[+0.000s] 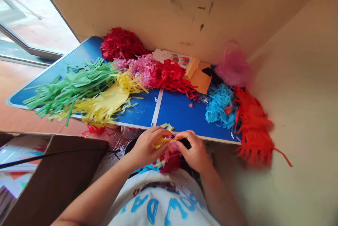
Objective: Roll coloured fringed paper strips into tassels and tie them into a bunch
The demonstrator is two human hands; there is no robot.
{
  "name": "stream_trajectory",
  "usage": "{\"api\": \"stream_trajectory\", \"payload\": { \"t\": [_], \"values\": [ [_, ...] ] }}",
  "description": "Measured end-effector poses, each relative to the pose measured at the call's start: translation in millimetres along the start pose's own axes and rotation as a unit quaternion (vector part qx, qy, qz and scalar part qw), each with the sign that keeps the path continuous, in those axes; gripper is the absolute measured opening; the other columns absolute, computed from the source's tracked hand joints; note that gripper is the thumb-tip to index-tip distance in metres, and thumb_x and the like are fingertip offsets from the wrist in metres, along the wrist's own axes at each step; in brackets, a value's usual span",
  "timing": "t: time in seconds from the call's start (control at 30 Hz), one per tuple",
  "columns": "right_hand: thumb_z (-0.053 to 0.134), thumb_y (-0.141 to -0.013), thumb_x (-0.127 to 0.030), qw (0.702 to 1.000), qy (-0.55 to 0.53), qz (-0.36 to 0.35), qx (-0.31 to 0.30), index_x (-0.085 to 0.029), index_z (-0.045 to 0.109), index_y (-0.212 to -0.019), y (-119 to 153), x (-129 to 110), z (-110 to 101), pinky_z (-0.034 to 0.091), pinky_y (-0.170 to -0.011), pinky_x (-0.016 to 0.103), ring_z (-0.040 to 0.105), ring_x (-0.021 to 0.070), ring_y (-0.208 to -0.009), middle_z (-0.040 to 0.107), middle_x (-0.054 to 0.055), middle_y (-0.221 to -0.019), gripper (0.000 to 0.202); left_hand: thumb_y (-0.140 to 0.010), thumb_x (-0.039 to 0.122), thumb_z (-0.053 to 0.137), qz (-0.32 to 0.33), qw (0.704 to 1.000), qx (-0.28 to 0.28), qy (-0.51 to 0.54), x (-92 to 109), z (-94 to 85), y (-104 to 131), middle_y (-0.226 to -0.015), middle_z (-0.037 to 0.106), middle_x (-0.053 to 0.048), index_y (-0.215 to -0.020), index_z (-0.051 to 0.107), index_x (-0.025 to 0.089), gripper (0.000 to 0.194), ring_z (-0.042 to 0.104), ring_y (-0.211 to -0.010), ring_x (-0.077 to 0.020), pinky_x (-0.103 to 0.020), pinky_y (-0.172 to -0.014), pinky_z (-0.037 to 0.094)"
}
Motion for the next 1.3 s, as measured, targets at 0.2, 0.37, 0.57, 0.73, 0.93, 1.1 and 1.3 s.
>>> {"api": "stream_trajectory", "payload": {
  "t": [0.2,0.37,0.57,0.73,0.93,1.1,1.3],
  "values": [
    [0.059,-0.088,-0.014,0.999,0.039,-0.025,0.021,-0.025,0.059,-0.095,0.7,-6.3,2.4,0.049,-0.084,0.038,0.065,0.0194,-0.083,0.072,0.001,-0.087,0.013,-0.088,0.025,0.063,0.034,0.996,0.020,-0.078,3.2,-0.3,-0.6,-0.080,0.072,-0.004,-0.081,0.069,0.020,0.010,0.066,-0.077,-0.0160,-0.028,-0.074,0.049],
    [0.058,-0.089,-0.012,0.997,0.059,-0.045,0.035,-0.025,0.057,-0.098,2.6,-9.1,1.8,0.048,-0.088,0.041,0.066,0.0196,-0.084,0.073,0.001,-0.089,0.016,-0.088,0.022,0.065,0.075,0.994,0.053,-0.066,2.9,0.2,3.9,-0.090,0.073,-0.003,-0.092,0.069,0.020,0.006,0.068,-0.087,-0.0151,-0.034,-0.094,0.047],
    [0.059,-0.089,-0.013,0.994,0.083,-0.062,0.041,-0.025,0.056,-0.101,2.0,-15.4,4.2,0.048,-0.088,0.043,0.068,0.0197,-0.081,0.074,0.001,-0.087,0.017,-0.090,0.020,0.061,0.102,0.989,0.076,-0.072,4.6,7.6,5.7,-0.085,0.073,0.000,-0.086,0.069,0.022,0.009,0.069,-0.081,-0.0126,-0.039,-0.104,0.042],
    [0.057,-0.089,-0.012,0.994,0.079,-0.065,0.041,-0.025,0.060,-0.097,3.6,-17.8,5.6,0.049,-0.087,0.043,0.068,0.0203,-0.082,0.074,0.002,-0.086,0.016,-0.089,0.020,0.060,0.065,0.993,0.050,-0.086,4.1,18.6,4.9,-0.079,0.073,0.000,-0.084,0.064,0.020,0.007,0.069,-0.077,-0.0149,-0.039,-0.097,0.047],
    [0.063,-0.089,-0.030,0.987,0.091,0.109,0.068,-0.024,0.067,-0.089,34.2,34.8,-35.0,0.051,-0.070,0.030,0.066,0.0175,-0.072,0.072,0.002,-0.083,0.007,-0.084,0.023,0.065,-0.019,0.993,0.102,-0.052,-14.4,-15.0,17.0,-0.075,0.073,0.001,-0.078,0.069,0.021,0.007,0.069,-0.073,-0.0155,-0.035,-0.091,0.052],
    [0.057,-0.091,-0.030,0.964,0.205,0.170,-0.017,-0.024,0.072,-0.076,71.8,75.6,-30.8,0.045,-0.055,0.024,0.063,0.0143,-0.061,0.071,0.000,-0.077,0.022,-0.080,0.032,0.071,-0.129,0.978,0.123,0.107,-38.8,-25.1,23.6,-0.080,0.073,-0.004,-0.082,0.074,0.019,0.013,0.069,-0.072,-0.0168,-0.026,-0.065,0.056],
    [0.064,-0.086,-0.017,0.947,0.286,0.109,-0.099,-0.024,0.075,-0.078,89.3,88.1,0.9,0.046,-0.059,0.025,0.065,0.0177,-0.071,0.069,0.003,-0.076,0.015,-0.082,0.037,0.067,-0.168,0.965,0.106,0.171,-39.3,-11.2,13.5,-0.079,0.072,-0.006,-0.088,0.074,0.017,0.022,0.066,-0.068,-0.0150,-0.023,-0.059,0.053]
  ]
}}
Point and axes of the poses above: each hand's wrist, its own y-axis away from the middle knuckle, its own z-axis out of the palm, x = y × z, the point moved 4 cm from there along -y, towards the middle knuckle
